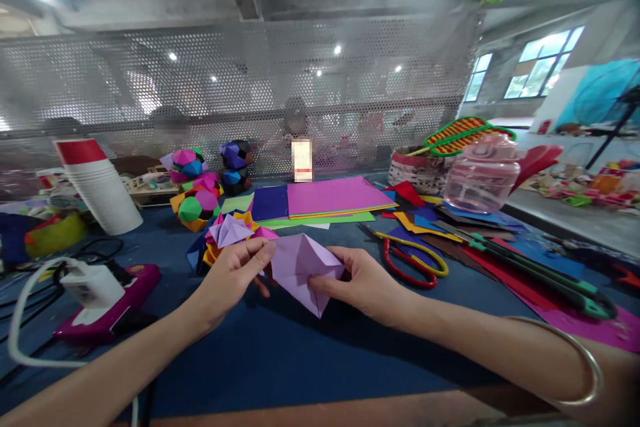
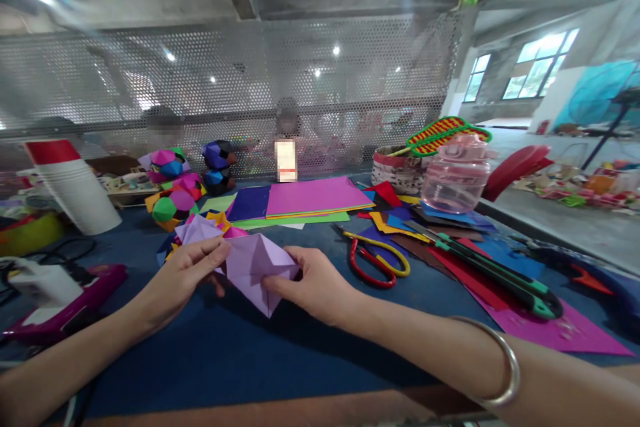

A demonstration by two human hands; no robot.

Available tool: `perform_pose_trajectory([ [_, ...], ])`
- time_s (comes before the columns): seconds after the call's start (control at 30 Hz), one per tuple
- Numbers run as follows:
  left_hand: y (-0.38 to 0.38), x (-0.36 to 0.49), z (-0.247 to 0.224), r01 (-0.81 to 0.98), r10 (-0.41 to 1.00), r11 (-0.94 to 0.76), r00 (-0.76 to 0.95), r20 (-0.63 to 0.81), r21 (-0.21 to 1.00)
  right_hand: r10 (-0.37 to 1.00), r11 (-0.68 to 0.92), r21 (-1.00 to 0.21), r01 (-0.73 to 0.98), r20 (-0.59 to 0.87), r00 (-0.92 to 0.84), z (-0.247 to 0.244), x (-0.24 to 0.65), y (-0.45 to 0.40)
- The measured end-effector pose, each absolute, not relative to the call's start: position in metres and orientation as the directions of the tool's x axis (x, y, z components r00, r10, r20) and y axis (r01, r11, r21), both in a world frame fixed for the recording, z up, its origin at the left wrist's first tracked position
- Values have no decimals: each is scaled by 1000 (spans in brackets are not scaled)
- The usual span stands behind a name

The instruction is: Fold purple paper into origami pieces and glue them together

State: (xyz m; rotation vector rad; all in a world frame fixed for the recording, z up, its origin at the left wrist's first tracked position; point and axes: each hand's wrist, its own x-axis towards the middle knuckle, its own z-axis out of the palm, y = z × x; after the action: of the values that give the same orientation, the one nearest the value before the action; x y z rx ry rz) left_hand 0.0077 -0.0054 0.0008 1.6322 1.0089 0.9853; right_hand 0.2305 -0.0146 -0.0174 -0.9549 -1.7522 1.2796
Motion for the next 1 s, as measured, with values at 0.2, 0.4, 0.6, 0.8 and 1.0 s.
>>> perform_pose_trajectory([
  [0.2,-6,7,-1,194,937,-204,321,135,960,882,265,-950,167,168,-440,-15,232,-16],
  [0.4,-6,8,1,213,937,-211,322,136,954,890,300,-922,246,178,-421,-16,233,-15],
  [0.6,-7,9,2,216,936,-213,324,136,953,885,304,-919,250,176,-431,-16,233,-16],
  [0.8,-6,7,0,211,932,-221,332,143,952,881,311,-922,231,188,-434,-16,234,-16],
  [1.0,-6,9,2,222,941,-212,310,137,952,883,308,-921,236,185,-430,-16,234,-15],
])
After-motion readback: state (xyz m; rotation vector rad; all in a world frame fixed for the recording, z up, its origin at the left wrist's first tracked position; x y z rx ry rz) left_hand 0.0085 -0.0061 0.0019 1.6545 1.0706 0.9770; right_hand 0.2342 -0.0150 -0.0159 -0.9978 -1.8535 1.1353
